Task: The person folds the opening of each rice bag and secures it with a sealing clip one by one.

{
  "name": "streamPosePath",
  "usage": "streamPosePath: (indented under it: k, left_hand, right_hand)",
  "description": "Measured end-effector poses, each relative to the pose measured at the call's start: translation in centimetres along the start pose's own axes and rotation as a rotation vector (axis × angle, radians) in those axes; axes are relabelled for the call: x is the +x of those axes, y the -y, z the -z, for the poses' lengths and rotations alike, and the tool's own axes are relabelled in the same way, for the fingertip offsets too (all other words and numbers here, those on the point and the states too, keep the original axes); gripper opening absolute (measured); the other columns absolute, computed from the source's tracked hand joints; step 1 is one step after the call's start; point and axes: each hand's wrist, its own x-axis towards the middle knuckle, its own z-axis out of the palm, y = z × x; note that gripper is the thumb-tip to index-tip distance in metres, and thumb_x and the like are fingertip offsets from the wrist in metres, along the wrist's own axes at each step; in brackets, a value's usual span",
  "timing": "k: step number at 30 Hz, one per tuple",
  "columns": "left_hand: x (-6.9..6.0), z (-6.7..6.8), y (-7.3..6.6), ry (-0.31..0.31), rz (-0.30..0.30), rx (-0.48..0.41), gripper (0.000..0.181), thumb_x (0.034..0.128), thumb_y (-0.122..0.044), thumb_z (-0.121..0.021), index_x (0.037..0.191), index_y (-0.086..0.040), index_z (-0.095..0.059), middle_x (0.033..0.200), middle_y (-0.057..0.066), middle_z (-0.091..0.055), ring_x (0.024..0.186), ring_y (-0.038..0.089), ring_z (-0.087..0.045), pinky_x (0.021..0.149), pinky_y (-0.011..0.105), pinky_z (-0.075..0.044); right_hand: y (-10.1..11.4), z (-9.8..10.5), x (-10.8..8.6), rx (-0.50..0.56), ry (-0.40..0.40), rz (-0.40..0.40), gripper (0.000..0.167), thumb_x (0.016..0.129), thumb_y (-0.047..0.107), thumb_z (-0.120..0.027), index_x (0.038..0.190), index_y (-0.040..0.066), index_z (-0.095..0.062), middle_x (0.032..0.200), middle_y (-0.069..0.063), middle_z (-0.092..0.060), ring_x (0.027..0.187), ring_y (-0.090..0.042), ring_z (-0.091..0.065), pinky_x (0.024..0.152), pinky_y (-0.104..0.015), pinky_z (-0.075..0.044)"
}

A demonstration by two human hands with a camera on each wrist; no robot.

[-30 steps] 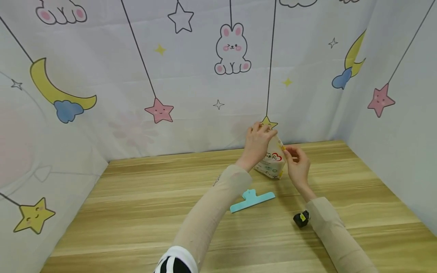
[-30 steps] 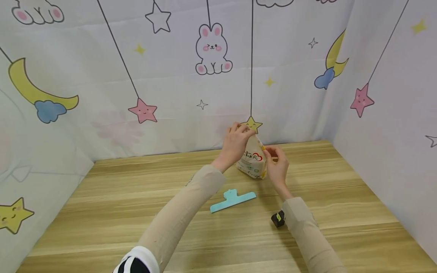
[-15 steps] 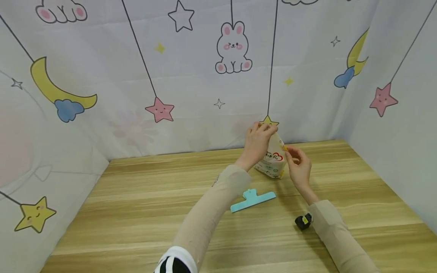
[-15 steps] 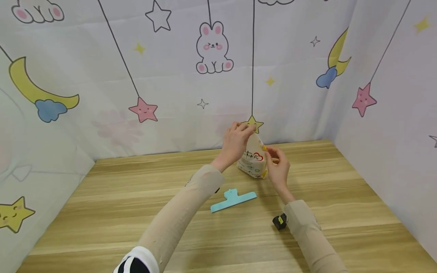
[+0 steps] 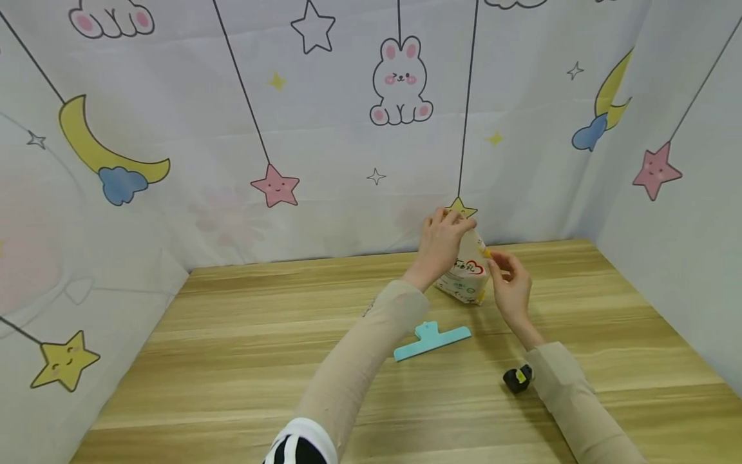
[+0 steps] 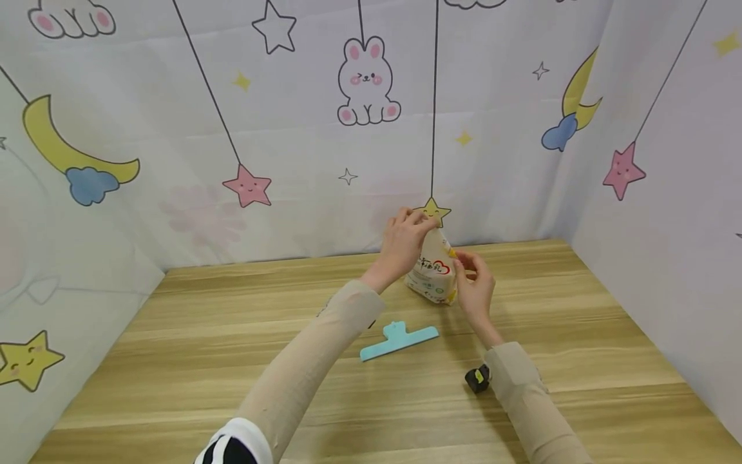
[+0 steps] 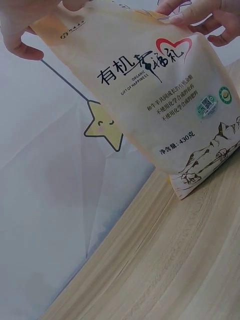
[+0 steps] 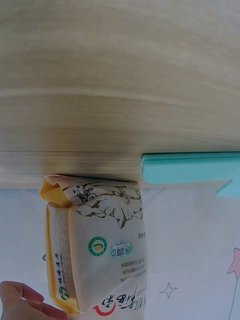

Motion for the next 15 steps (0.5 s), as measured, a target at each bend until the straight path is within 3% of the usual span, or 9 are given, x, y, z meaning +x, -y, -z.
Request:
streamPosePath:
  k: [9, 15]
  left_hand:
    - [0.2, 0.1, 0.1, 0.033, 0.002, -0.053, 0.033, 0.0929, -0.009, -0.043, 0.113, -0.031, -0.059, 0.115, -0.008, -0.058, 0.109, 0.016, -0.047, 0.082, 0.035, -0.042]
    - [0.2, 0.2, 0.4, 0.041, -0.001, -0.059, 0.030, 0.0945, -0.016, -0.042, 0.116, -0.031, -0.058, 0.117, -0.008, -0.058, 0.108, 0.016, -0.047, 0.079, 0.035, -0.041]
  right_hand:
    - [2.9, 0.2, -0.7, -0.029, 0.007, -0.010, 0.021, 0.086, 0.002, -0.056, 0.101, -0.011, -0.059, 0.086, 0.007, -0.054, 0.076, 0.001, -0.051, 0.062, -0.010, -0.039]
    - [0.7, 0.0, -0.2, -0.025, 0.010, -0.023, 0.023, 0.086, 0.009, -0.057, 0.103, -0.006, -0.060, 0.086, 0.013, -0.055, 0.077, 0.005, -0.050, 0.063, -0.009, -0.039]
